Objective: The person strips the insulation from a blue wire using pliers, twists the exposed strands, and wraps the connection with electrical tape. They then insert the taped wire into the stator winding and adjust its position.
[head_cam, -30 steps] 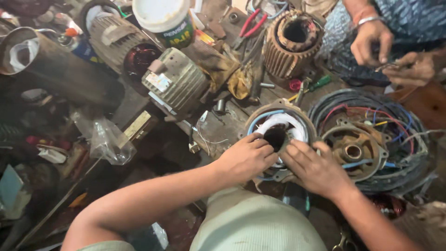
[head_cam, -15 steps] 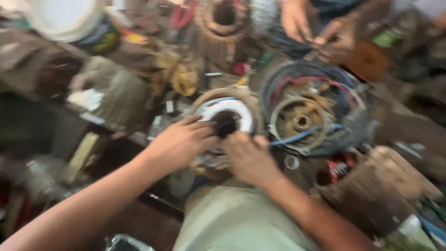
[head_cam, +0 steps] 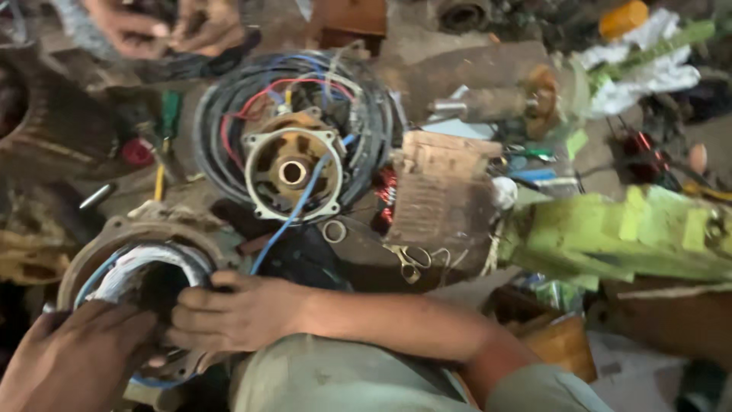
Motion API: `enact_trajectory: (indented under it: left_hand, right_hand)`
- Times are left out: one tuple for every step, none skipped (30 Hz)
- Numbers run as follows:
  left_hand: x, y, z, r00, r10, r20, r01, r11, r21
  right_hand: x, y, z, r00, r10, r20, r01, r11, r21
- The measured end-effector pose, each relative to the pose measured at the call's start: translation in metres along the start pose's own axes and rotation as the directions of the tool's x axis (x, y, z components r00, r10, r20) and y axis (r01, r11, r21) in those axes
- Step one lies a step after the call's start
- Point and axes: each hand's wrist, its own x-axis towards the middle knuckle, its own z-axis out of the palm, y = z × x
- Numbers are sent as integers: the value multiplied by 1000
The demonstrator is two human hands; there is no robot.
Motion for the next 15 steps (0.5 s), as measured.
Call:
enact_trajectory:
  left_hand:
    - [0,1,5,990,-73,117,69,997,40]
    - [1,0,7,962,-163,219,146,985,89]
    - [3,-2,8,993,-78,89,77,997,23]
    - [4,-2,8,999,-6,-41,5,999,-35]
    - [-5,-5,5,985,46,-163,-61,995,-84]
    - [-14,-7,2,960,93,-263,-139,977,-162]
    - [-19,-7,0,927,111,-359,-203,952,-230]
    - [-25,-6,0,934,53,-353,-165,940,-297]
    - [-30,-5,1,894,70,-443,-194,951,-240]
    - [-34,-5,1,874,60,-482,-225,929,-292]
    - [-39,-7,2,815,86,-573,-294,913,-282]
    - [-41,-8,2,827,81,-556,-272,924,-270]
    - [-44,-11,1,815,90,-573,-279,927,-251]
    - [-47,-13,0,797,113,-593,-300,926,-227]
    - [-52,-14,-3,785,90,-613,-303,919,-253]
  right_hand:
    - [-1,-1,-1,1000,22,-4,-22,1000,-7]
    - [-2,0,-1,999,33,-12,-33,999,-16]
    - [-3,0,-2,999,36,-21,-36,999,-22]
    - [-2,1,-3,998,40,-44,-44,995,-85]
    - [0,1,-5,997,37,-72,-47,990,-135]
    - [4,1,-6,994,20,-104,-38,985,-171]
    - [8,1,-8,997,71,9,-70,995,-69]
    - [14,0,-10,987,91,134,-98,994,42]
    - [19,-1,-14,983,62,174,-58,998,-30]
    - [25,-5,-16,981,115,156,-122,992,34]
    - [31,-8,-20,974,167,150,-182,979,89]
    - [34,-12,-24,987,149,67,-156,982,106]
    - [36,-16,-27,989,145,-9,-143,982,122]
    - [37,-21,-31,987,114,-110,-103,990,99]
    - [36,-26,-33,973,91,-212,-78,995,67]
